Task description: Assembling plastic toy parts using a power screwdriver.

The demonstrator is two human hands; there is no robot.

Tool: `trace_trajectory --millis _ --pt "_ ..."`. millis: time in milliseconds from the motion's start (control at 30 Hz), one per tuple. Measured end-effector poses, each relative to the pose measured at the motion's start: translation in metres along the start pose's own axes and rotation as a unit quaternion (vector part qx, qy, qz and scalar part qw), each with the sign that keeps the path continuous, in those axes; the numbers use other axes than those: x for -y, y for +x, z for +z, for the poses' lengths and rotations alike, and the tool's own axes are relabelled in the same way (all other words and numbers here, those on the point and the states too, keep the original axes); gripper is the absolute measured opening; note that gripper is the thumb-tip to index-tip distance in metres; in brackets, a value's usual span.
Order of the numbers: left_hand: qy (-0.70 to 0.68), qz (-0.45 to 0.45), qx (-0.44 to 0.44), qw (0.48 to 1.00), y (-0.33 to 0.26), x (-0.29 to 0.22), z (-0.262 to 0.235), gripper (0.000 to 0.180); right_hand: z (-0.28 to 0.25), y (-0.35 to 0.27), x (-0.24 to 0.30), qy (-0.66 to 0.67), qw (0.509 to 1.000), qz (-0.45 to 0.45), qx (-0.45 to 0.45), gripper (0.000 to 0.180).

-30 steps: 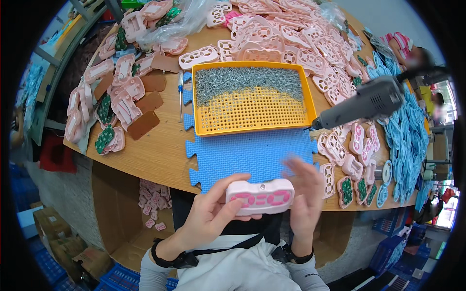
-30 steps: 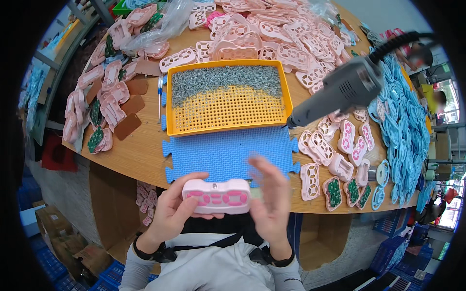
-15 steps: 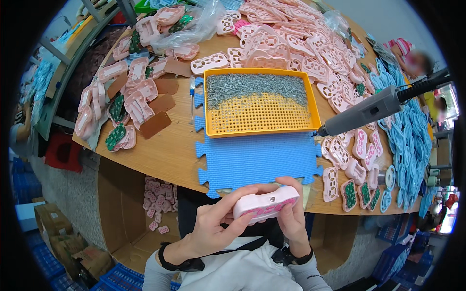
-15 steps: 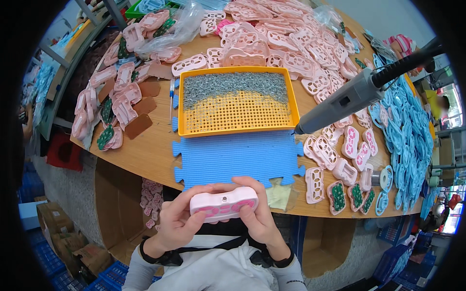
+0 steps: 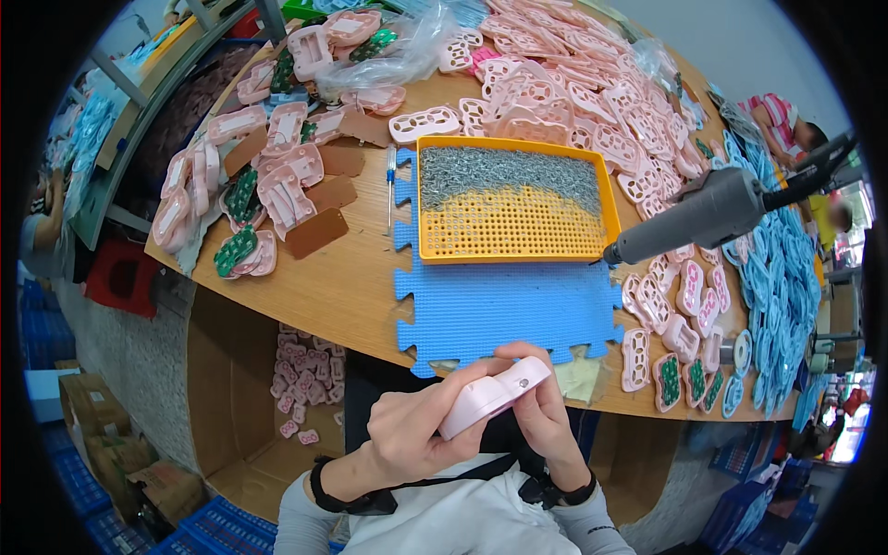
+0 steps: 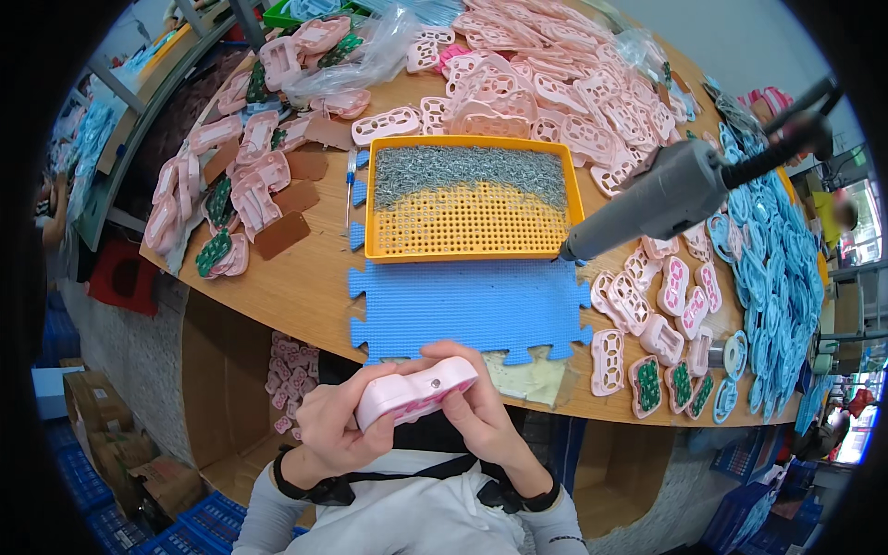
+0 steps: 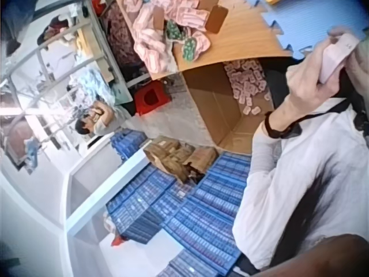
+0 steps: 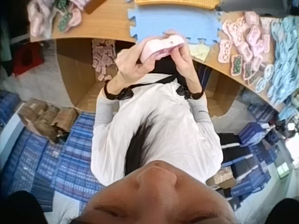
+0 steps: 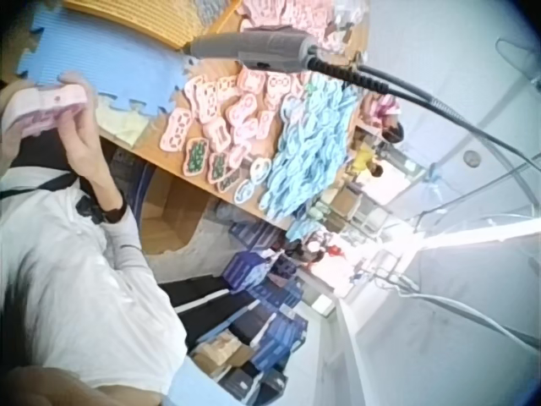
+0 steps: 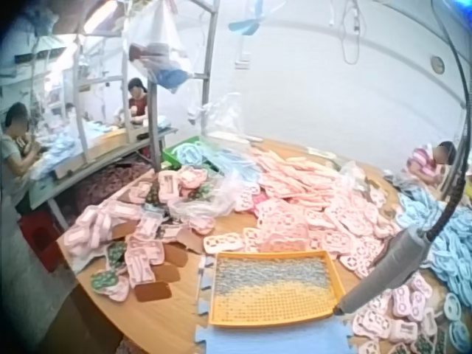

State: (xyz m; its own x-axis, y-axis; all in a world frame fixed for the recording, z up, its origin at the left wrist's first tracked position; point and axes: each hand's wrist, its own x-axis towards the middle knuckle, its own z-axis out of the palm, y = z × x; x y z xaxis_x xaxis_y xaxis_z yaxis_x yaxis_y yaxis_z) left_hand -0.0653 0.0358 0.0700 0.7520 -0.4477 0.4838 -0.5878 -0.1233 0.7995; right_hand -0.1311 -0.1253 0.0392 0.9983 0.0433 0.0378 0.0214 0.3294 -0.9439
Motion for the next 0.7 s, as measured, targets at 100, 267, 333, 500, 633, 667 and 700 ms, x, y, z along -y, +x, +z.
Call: trace_trajectory --millis 100,267,333,500,633,667,700 --pt "0.038 0.025 0.013 0.999 0.001 0.002 -0.007 0.038 0.002 0.000 -0.001 0.006 1.000 0.000 0.017 0.045" --pt "-0.181 -0.104 -0.029 0.978 -0.011 0.009 0.002 0.033 0.004 -0.003 0.001 0.003 1.000 0.012 -0.013 0.045" --pt "-0.248 -0.182 -0.032 0.951 -0.008 0.003 0.001 0.031 0.004 -0.004 0.004 -0.015 0.999 0.016 -0.027 0.044" --pt "-0.258 -0.242 -0.005 0.935 -0.012 0.011 -0.003 0.030 0.010 0.001 0.012 -0.187 0.982 -0.012 -0.023 0.036" --pt "-0.287 -0.256 -0.012 0.923 -0.016 0.015 -0.004 0.029 0.017 0.001 0.010 -0.158 0.987 -0.015 -0.034 0.035" --pt "-0.318 -0.270 -0.014 0.908 -0.017 0.015 -0.004 0.030 0.019 0.002 0.013 -0.113 0.992 0.020 -0.046 0.034" --pt "-0.319 -0.270 -0.014 0.908 -0.015 0.013 -0.004 0.030 0.020 0.002 0.015 -0.068 0.994 0.055 -0.059 0.033"
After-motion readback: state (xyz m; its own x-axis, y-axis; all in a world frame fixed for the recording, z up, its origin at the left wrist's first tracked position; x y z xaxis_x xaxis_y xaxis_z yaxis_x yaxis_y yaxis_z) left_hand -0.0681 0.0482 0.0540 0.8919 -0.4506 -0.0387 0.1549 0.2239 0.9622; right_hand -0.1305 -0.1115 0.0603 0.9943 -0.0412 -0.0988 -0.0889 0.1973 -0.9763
